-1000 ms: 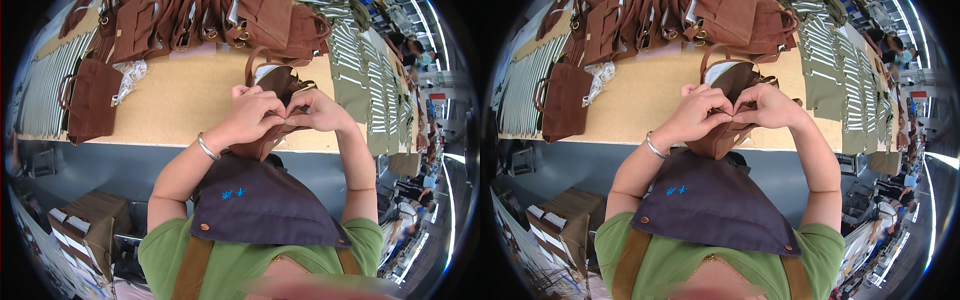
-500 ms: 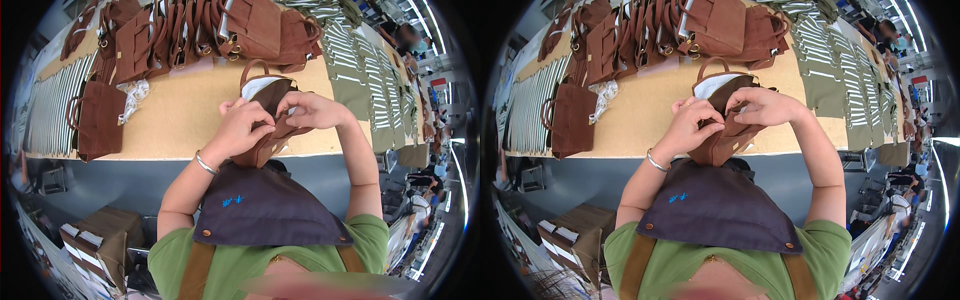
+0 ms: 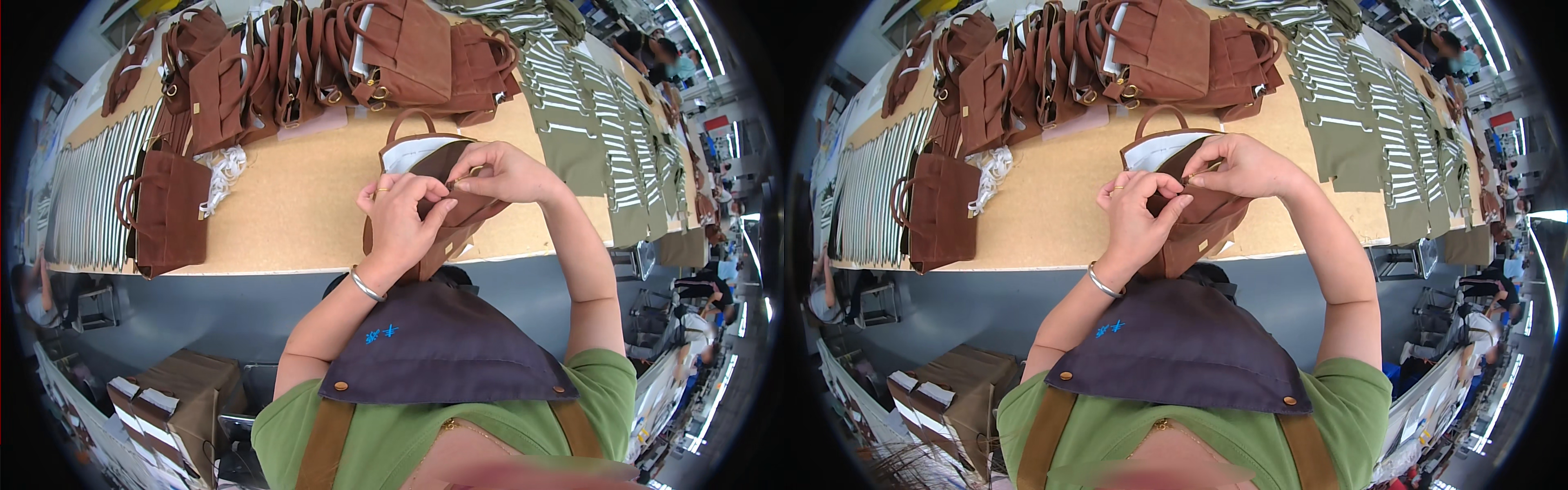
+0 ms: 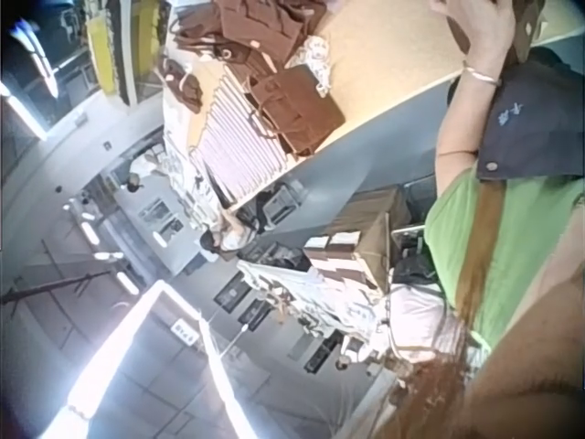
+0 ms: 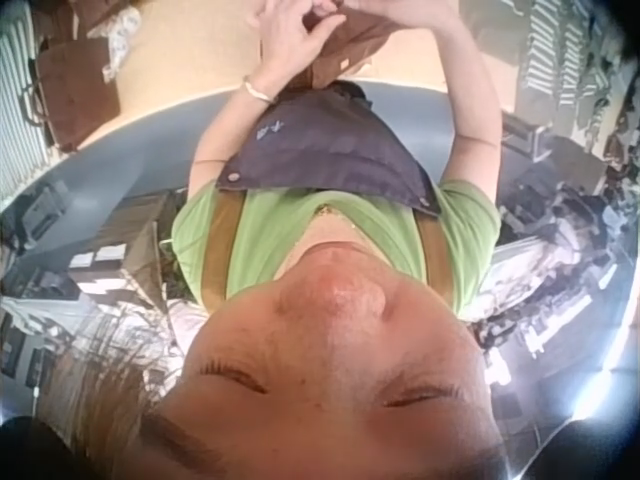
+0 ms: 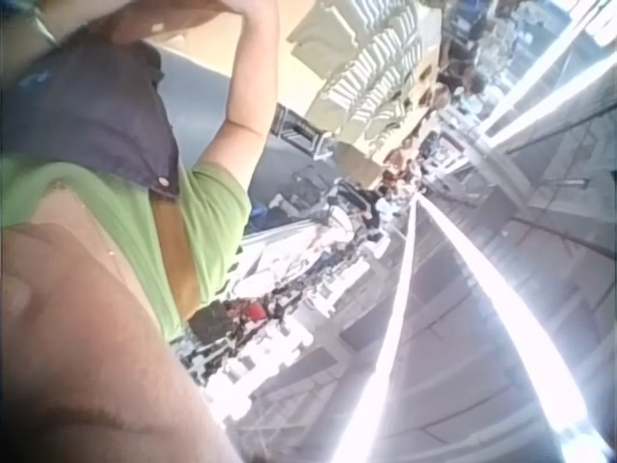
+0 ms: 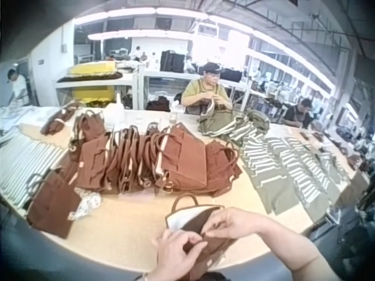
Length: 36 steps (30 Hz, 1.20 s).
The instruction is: Inspecting and assembling brown leather handbags at a production table.
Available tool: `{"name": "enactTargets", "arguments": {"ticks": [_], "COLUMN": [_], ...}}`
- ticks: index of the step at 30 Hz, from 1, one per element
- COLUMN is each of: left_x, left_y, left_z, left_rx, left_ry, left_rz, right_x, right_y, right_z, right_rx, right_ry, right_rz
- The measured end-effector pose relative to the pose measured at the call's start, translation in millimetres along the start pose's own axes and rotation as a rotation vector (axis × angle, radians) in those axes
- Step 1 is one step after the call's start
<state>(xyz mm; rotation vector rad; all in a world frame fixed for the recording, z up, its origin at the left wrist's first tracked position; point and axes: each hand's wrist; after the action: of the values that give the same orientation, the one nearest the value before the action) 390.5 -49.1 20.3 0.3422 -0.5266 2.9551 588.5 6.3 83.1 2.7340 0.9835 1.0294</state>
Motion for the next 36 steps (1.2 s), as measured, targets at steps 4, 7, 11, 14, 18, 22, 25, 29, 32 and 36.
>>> {"name": "enactTargets", "arguments": {"ticks": [4,7,11,14,18,22,25,29,32,36], "left_x": [0,-3,-2,-3,-5,-6,-3,2,4,7], "left_y": [0,0,-2,-2,-3,-4,-5,-8,-11,-9], "left_z": [-5,-8,-7,-9,-9,-7,-2,10,7,0], "left_rx": [-0.045,0.015,0.059,0.05,0.06,0.063,0.089,0.063,0.073,0.055], "left_ry": [0.074,0.082,0.06,0.06,0.092,0.124,0.165,0.256,0.219,0.177], "left_rz": [-0.035,0.004,-0.017,-0.009,0.007,0.014,-0.008,0.024,0.004,-0.021], "right_x": [-2,-2,-2,-2,-2,1,6,14,12,5], "right_y": [0,1,2,2,3,4,8,11,8,3], "right_z": [-7,-10,-6,-5,-4,-10,-26,-41,-38,-30], "right_rx": [-0.005,-0.051,-0.035,-0.037,0.018,0.013,0.009,0.025,-0.084,-0.075], "right_ry": [0.079,0.183,0.129,0.111,0.13,0.179,0.304,0.168,0.092,0.115], "right_rz": [0.051,0.078,0.041,0.033,0.064,0.07,0.067,0.056,0.018,0.062]}}
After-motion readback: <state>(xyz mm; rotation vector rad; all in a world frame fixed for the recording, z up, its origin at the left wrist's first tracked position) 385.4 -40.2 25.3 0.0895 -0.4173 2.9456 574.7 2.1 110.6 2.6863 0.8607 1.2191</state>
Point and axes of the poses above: each hand's wrist, its own y-axis away from the middle knuckle, its own x-axis out of the back of the hand, z = x × y, and after that the axes turned 13 degrees about y, right-handed
